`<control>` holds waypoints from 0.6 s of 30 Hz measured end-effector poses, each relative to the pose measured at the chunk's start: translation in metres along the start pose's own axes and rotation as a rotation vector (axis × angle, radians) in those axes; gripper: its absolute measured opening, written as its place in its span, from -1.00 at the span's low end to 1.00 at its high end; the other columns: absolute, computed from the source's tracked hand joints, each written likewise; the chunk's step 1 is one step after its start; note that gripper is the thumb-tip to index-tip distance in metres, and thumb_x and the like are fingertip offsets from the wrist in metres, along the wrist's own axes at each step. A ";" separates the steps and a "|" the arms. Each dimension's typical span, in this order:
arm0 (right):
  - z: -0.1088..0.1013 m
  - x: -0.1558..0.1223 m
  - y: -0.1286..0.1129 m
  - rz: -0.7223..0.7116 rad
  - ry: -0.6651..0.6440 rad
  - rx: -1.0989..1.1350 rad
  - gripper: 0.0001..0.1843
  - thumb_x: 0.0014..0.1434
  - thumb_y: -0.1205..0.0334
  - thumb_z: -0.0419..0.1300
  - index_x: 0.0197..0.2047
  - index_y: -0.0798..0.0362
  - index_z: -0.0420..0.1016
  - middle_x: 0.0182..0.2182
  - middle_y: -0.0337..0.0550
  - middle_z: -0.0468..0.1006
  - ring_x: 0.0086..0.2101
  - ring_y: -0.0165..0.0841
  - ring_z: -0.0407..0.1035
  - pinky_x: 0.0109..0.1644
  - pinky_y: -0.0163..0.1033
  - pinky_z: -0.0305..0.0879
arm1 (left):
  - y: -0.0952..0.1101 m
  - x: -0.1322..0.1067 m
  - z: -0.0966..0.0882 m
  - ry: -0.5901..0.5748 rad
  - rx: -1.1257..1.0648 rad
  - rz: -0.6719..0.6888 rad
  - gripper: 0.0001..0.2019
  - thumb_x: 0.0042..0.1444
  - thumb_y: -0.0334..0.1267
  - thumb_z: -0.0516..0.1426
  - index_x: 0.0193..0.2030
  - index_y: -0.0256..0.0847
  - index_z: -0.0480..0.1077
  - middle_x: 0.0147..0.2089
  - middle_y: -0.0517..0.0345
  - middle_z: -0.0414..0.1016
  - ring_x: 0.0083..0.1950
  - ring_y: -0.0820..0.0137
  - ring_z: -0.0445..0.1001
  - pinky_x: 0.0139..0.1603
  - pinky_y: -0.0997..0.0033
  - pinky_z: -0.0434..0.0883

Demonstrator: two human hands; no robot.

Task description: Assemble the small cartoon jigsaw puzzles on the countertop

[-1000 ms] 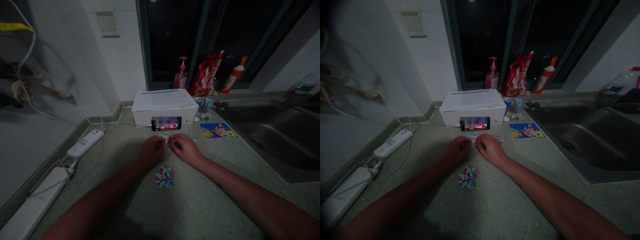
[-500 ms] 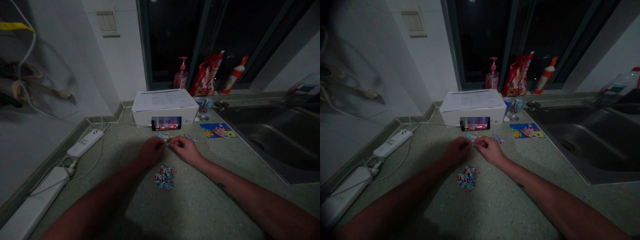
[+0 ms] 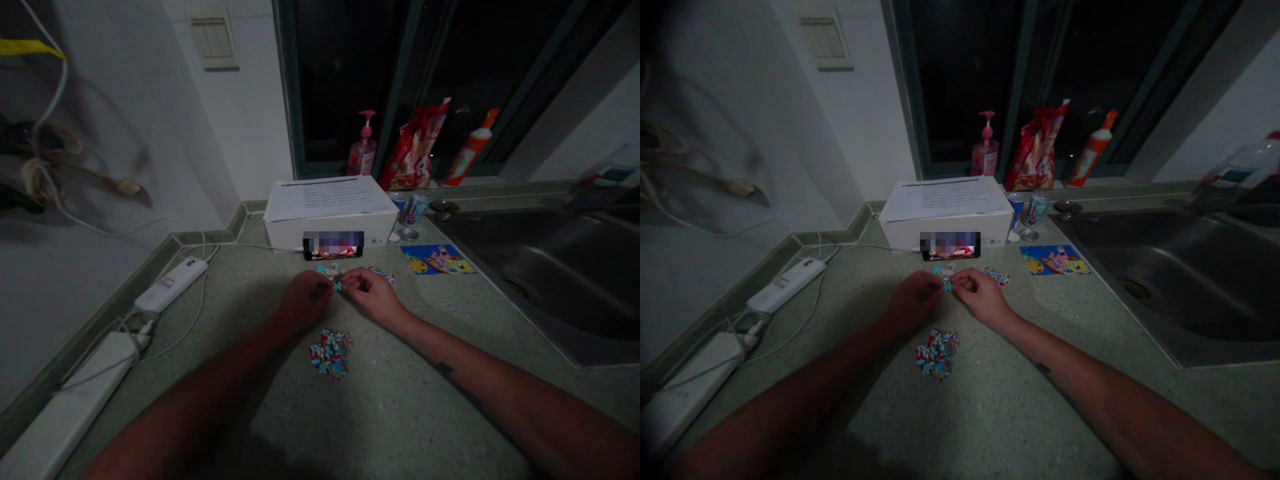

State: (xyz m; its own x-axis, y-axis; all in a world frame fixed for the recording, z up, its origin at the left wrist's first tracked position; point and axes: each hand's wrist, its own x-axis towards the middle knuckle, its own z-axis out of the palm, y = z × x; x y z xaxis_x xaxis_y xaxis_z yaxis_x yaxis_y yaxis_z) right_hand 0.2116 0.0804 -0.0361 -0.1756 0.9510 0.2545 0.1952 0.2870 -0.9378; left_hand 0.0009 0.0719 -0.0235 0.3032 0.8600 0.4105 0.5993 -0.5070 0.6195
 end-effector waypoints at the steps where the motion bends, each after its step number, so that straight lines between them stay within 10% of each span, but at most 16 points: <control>1: 0.000 0.000 0.000 0.001 -0.005 0.000 -0.79 0.10 0.08 0.30 -0.22 -0.01 0.58 -0.34 -0.10 0.69 -0.32 -0.24 0.59 -0.18 -0.09 0.54 | 0.000 0.000 0.000 0.001 0.008 0.000 -0.87 0.20 -0.43 0.27 -0.16 -0.14 0.56 -0.17 0.14 0.63 -0.06 0.27 0.58 0.06 0.22 0.49; 18: -0.004 -0.008 -0.011 -0.250 0.024 -0.301 -0.71 0.22 0.18 0.28 0.02 -0.05 0.60 -0.15 -0.09 0.64 -0.28 -0.28 0.51 -0.19 -0.14 0.48 | 0.000 0.000 -0.002 0.048 0.004 0.022 -0.91 0.26 -0.38 0.23 -0.16 -0.13 0.56 -0.17 0.14 0.63 -0.07 0.27 0.58 0.07 0.20 0.49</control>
State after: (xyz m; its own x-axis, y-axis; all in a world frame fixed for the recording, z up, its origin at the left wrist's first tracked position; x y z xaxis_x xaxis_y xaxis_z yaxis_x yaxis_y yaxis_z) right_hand 0.2143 0.0702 -0.0271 -0.2316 0.8487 0.4754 0.4237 0.5280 -0.7360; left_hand -0.0006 0.0718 -0.0218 0.2801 0.8450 0.4556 0.5959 -0.5251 0.6075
